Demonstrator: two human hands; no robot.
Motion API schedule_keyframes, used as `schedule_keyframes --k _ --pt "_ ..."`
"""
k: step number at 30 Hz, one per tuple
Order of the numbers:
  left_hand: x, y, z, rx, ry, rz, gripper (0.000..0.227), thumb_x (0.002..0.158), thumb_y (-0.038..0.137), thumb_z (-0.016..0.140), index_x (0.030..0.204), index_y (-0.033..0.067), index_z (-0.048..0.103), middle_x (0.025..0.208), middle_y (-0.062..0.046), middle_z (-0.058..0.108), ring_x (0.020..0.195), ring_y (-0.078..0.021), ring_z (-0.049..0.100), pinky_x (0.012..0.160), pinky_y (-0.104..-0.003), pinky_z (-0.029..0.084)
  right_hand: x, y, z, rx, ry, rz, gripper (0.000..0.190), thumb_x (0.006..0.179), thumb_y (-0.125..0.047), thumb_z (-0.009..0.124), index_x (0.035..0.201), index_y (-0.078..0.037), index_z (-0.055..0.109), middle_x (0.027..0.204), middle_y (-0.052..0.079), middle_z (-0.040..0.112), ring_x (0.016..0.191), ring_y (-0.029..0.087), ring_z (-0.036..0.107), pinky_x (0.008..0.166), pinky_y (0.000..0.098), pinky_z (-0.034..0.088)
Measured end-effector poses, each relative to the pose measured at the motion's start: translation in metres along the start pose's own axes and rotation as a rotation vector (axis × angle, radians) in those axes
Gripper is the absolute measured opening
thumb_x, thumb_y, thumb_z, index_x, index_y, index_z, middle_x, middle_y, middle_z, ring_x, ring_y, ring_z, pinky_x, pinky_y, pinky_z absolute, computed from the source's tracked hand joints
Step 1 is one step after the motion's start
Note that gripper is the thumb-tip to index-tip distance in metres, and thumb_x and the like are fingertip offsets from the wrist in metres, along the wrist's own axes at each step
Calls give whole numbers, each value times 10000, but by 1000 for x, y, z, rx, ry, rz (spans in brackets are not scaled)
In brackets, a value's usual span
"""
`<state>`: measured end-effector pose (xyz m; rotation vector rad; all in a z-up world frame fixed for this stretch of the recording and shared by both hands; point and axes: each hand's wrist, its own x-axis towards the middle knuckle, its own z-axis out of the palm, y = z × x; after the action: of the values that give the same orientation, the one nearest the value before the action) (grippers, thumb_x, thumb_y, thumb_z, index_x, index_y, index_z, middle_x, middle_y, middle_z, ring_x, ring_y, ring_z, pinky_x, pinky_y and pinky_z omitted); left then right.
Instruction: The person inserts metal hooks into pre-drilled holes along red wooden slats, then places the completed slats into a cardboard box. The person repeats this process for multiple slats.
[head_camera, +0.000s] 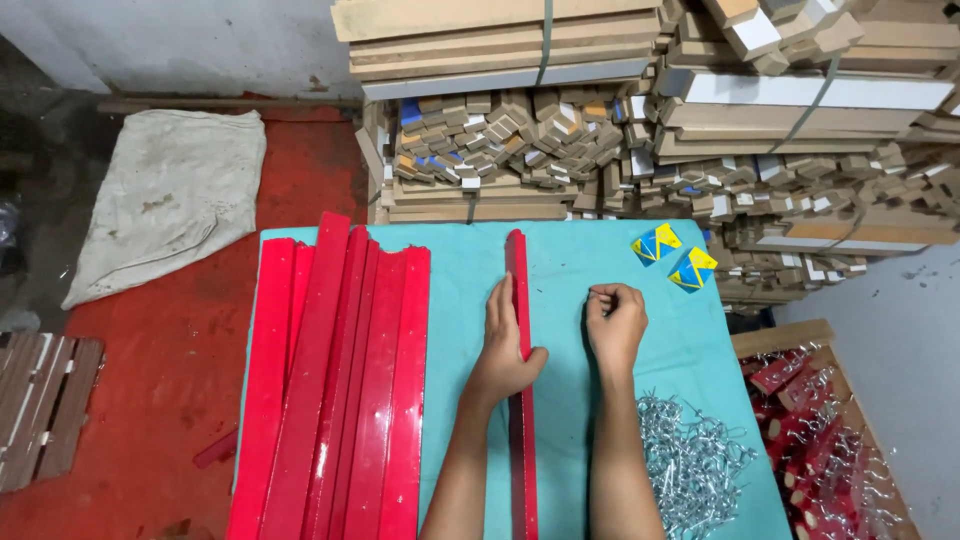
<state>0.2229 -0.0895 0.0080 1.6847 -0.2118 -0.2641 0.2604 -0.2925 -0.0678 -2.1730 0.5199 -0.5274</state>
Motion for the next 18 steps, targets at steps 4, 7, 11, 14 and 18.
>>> schedule_keyframes --k 4,7,11,14,18 --pt "1 3 -3 -12 15 2 1029 732 -23 553 1629 113 68 1633 -218 71 1513 -505 30 1193 -652 145 -4 -18 -4 5 25 -73 68 892 -57 744 951 -72 715 1084 97 624 1079 320 672 944 415 552" --pt "1 4 -3 -24 43 47 983 763 -43 549 1626 97 100 1607 -252 109 1498 -524 76 1185 -666 153 -5 -19 0 63 25 -115 67 967 -64 708 1019 -102 724 1076 67 626 1021 255 672 906 387 554" --pt "3 4 -5 -21 64 66 922 815 -24 557 1622 103 129 1587 -250 148 1499 -511 119 1187 -647 183 -9 -28 16 461 -183 -50 115 997 -20 660 1104 -45 691 972 124 715 859 144 679 832 292 575" --pt "6 -1 -6 -3 83 97 893 828 -31 561 1613 77 148 1561 -270 186 1488 -516 158 1188 -643 198 -14 -44 28 672 -281 -39 139 991 -13 663 1128 5 673 1011 162 705 876 162 714 851 303 603" --pt "9 -13 -5 13 105 154 897 797 -35 569 1601 52 183 1529 -252 235 1481 -486 214 1197 -607 205 -12 -52 49 668 -352 -78 128 957 -12 718 1084 5 708 960 136 718 848 140 719 820 286 597"
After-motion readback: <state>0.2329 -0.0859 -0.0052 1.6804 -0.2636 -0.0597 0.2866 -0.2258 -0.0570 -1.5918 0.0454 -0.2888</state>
